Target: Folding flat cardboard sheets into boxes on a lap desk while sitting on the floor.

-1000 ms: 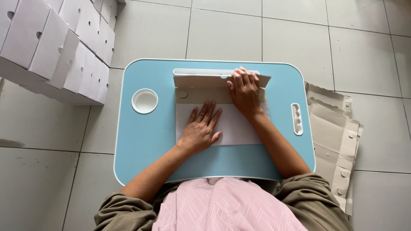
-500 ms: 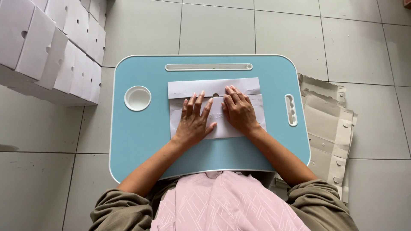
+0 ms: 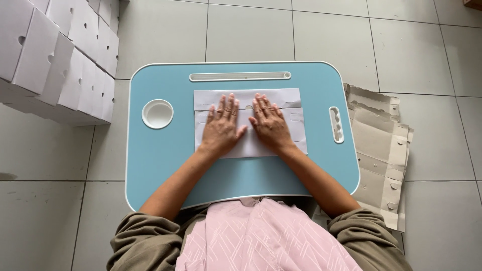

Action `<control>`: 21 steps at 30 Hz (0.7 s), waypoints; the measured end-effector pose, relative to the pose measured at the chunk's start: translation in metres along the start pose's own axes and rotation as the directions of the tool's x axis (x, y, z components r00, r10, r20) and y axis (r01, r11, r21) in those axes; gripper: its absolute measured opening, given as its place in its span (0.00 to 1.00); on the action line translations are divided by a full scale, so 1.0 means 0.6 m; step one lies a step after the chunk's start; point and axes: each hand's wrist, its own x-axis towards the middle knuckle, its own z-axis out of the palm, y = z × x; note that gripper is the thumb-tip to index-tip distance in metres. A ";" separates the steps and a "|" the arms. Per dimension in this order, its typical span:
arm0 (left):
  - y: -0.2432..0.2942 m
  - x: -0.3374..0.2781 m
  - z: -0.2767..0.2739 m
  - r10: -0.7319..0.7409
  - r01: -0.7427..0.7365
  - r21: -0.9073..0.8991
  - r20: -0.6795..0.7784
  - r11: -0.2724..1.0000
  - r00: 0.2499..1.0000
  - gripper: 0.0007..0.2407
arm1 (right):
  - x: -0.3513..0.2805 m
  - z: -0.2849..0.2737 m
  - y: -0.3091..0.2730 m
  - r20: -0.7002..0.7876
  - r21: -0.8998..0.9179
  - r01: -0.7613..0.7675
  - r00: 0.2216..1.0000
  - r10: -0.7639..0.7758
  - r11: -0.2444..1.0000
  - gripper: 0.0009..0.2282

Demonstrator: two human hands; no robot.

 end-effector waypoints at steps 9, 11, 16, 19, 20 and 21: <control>-0.084 -0.017 -0.022 -0.143 0.144 0.031 -0.046 0.989 0.989 0.32 | -0.016 0.019 0.080 -0.033 -0.175 -0.108 0.994 0.104 0.979 0.27; -0.088 -0.018 -0.015 -0.135 0.137 0.030 -0.064 0.990 0.989 0.32 | 0.005 0.039 0.035 -0.050 -0.176 -0.057 0.998 0.049 0.983 0.27; -0.094 -0.017 -0.007 -0.120 0.124 0.035 -0.104 0.992 0.987 0.32 | 0.074 0.109 -0.059 -0.086 -0.097 0.076 0.993 -0.085 0.992 0.26; -0.097 -0.017 -0.001 -0.123 0.127 0.047 -0.089 0.991 0.988 0.31 | 0.091 0.118 -0.052 -0.033 -0.029 0.060 0.998 -0.061 0.998 0.26; -0.097 -0.017 -0.003 -0.131 0.134 0.042 -0.075 0.990 0.989 0.31 | 0.092 0.118 -0.037 -0.016 -0.049 0.052 0.999 -0.052 0.997 0.26; -0.095 -0.016 -0.005 -0.137 0.140 0.036 -0.061 0.990 0.989 0.31 | 0.092 0.117 -0.021 0.003 -0.070 0.042 0.999 -0.042 0.997 0.26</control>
